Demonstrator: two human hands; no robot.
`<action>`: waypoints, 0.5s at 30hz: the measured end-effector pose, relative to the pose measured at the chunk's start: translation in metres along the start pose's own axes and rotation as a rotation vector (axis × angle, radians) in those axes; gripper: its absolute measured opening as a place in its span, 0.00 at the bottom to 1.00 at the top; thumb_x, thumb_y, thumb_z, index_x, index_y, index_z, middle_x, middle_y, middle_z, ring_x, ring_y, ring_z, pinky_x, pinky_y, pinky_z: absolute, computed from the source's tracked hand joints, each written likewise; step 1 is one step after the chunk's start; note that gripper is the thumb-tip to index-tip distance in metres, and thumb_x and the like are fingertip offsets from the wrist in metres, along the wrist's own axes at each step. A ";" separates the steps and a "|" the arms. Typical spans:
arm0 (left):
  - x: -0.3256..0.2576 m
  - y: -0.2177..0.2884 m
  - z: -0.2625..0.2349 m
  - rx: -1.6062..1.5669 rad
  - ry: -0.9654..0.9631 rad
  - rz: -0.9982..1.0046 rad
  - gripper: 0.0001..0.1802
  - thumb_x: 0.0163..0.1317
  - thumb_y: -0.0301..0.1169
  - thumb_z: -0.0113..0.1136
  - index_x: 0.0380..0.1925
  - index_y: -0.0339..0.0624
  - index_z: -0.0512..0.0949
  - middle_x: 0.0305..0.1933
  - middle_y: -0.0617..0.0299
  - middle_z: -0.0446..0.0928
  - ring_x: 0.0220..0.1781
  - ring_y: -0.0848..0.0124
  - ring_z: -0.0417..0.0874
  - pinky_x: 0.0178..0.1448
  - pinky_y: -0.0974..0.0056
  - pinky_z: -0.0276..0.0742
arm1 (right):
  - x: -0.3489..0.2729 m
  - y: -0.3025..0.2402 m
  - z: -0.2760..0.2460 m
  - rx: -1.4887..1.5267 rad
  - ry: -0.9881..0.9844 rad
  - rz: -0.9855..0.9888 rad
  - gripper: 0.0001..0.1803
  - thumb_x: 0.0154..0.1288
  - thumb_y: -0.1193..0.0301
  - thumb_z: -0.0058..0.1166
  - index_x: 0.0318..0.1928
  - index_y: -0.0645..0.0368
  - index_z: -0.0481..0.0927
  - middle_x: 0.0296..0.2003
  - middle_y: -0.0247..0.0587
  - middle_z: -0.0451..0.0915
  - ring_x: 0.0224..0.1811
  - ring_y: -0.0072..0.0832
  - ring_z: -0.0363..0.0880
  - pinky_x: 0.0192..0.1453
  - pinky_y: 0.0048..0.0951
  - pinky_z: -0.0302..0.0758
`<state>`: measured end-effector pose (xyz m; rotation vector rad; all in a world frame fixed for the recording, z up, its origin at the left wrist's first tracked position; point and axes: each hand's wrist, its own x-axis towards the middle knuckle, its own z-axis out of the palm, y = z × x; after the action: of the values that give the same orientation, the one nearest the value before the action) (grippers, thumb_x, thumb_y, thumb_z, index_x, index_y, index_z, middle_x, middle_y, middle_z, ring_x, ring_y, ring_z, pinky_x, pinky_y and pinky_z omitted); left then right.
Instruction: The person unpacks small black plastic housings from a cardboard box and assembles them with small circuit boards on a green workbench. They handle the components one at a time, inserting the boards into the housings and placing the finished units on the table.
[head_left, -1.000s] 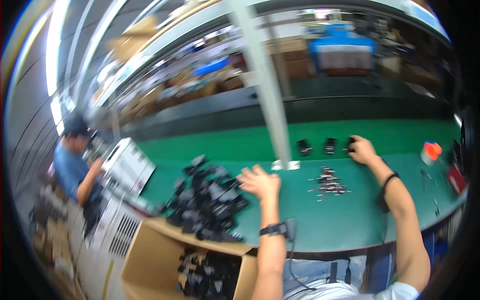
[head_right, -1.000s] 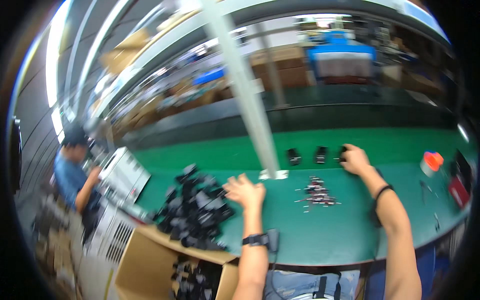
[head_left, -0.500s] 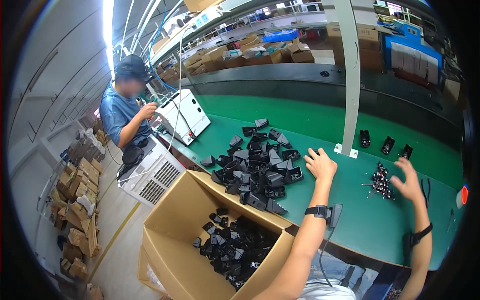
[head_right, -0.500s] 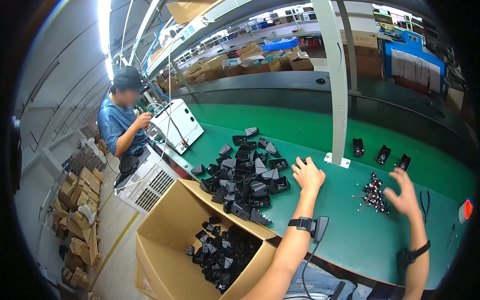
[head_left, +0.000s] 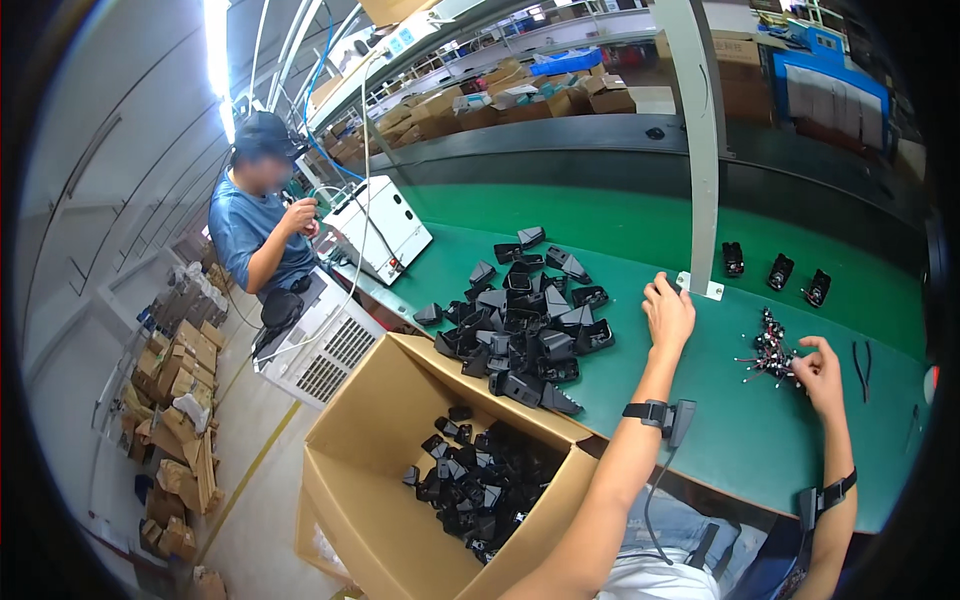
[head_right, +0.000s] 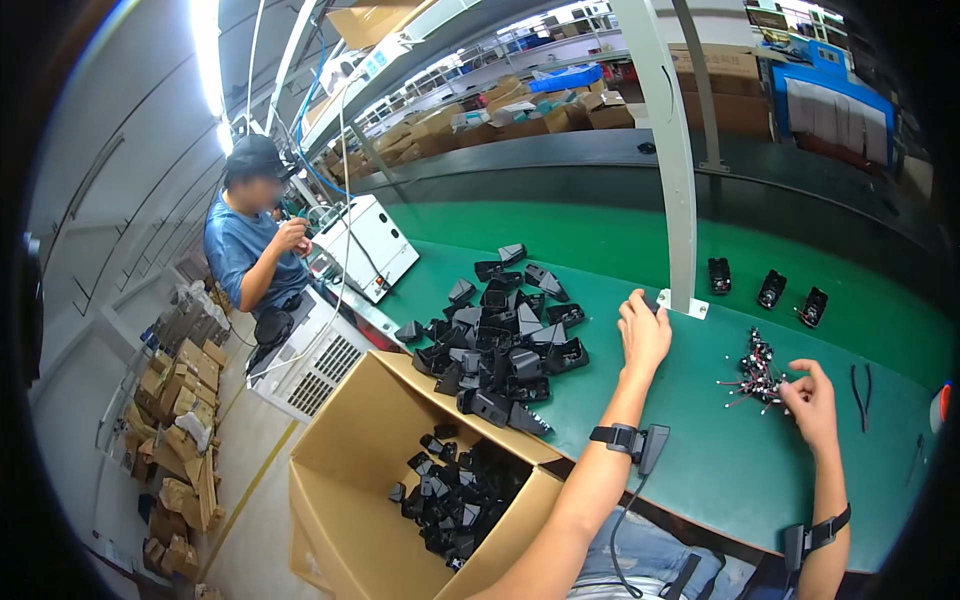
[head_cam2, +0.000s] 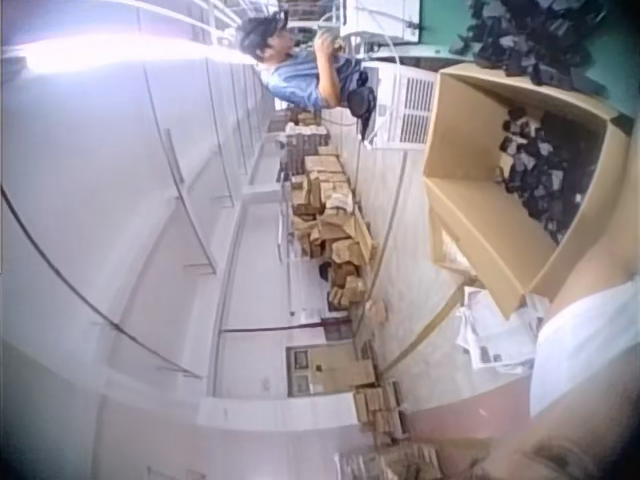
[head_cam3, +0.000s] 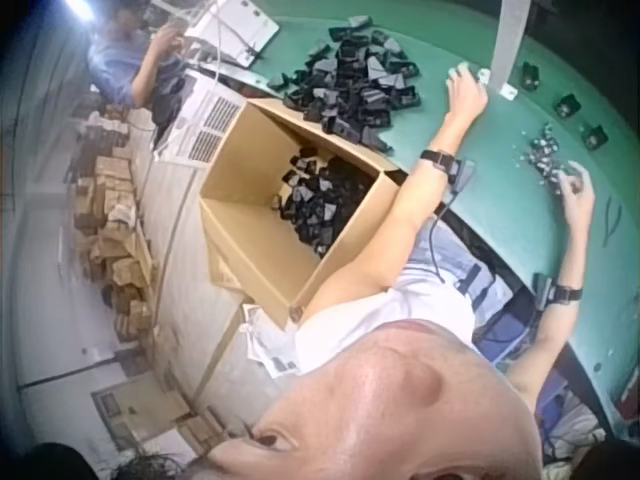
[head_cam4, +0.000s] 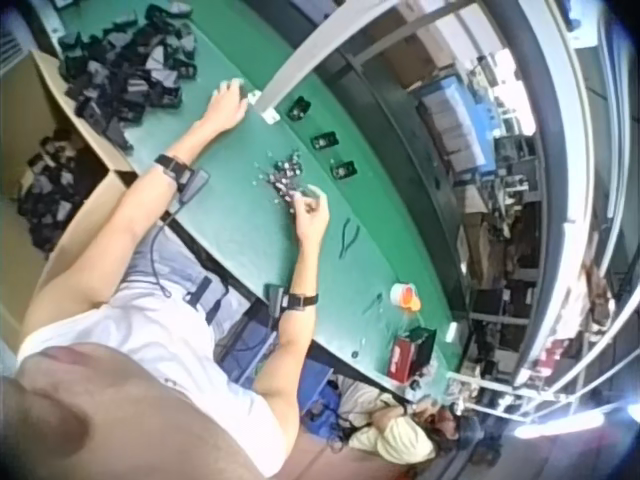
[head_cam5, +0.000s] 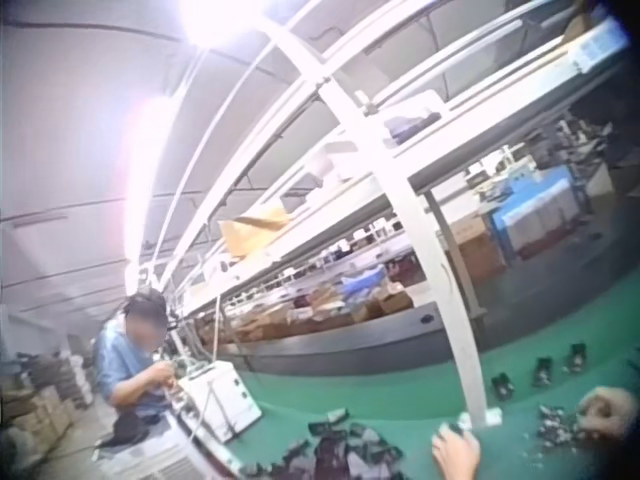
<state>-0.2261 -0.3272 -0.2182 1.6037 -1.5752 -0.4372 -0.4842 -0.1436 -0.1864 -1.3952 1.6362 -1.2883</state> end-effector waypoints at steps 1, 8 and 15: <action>0.005 0.003 0.002 -0.176 0.007 -0.009 0.27 0.68 0.38 0.56 0.61 0.35 0.63 0.59 0.43 0.69 0.56 0.45 0.73 0.60 0.46 0.72 | -0.002 -0.005 -0.004 0.001 0.051 0.084 0.14 0.68 0.68 0.57 0.52 0.56 0.74 0.21 0.26 0.74 0.21 0.11 0.69 0.19 0.17 0.59; -0.007 0.044 -0.016 -1.474 -0.552 -0.319 0.37 0.72 0.63 0.38 0.49 0.39 0.77 0.40 0.56 0.83 0.35 0.69 0.84 0.34 0.68 0.76 | 0.000 0.004 -0.030 0.229 0.025 0.321 0.14 0.70 0.60 0.57 0.50 0.53 0.75 0.19 0.20 0.65 0.19 0.12 0.64 0.16 0.17 0.53; -0.058 0.103 0.000 -1.282 -1.061 -0.379 0.40 0.64 0.73 0.38 0.37 0.45 0.78 0.30 0.62 0.82 0.22 0.72 0.82 0.23 0.70 0.75 | -0.009 -0.010 -0.033 0.401 -0.080 0.147 0.22 0.51 0.84 0.46 0.49 0.57 0.73 0.50 0.37 0.73 0.48 0.24 0.75 0.51 0.23 0.72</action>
<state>-0.3023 -0.2591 -0.1586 0.5511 -1.0573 -2.2100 -0.5079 -0.1253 -0.1679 -1.0498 1.3093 -1.3633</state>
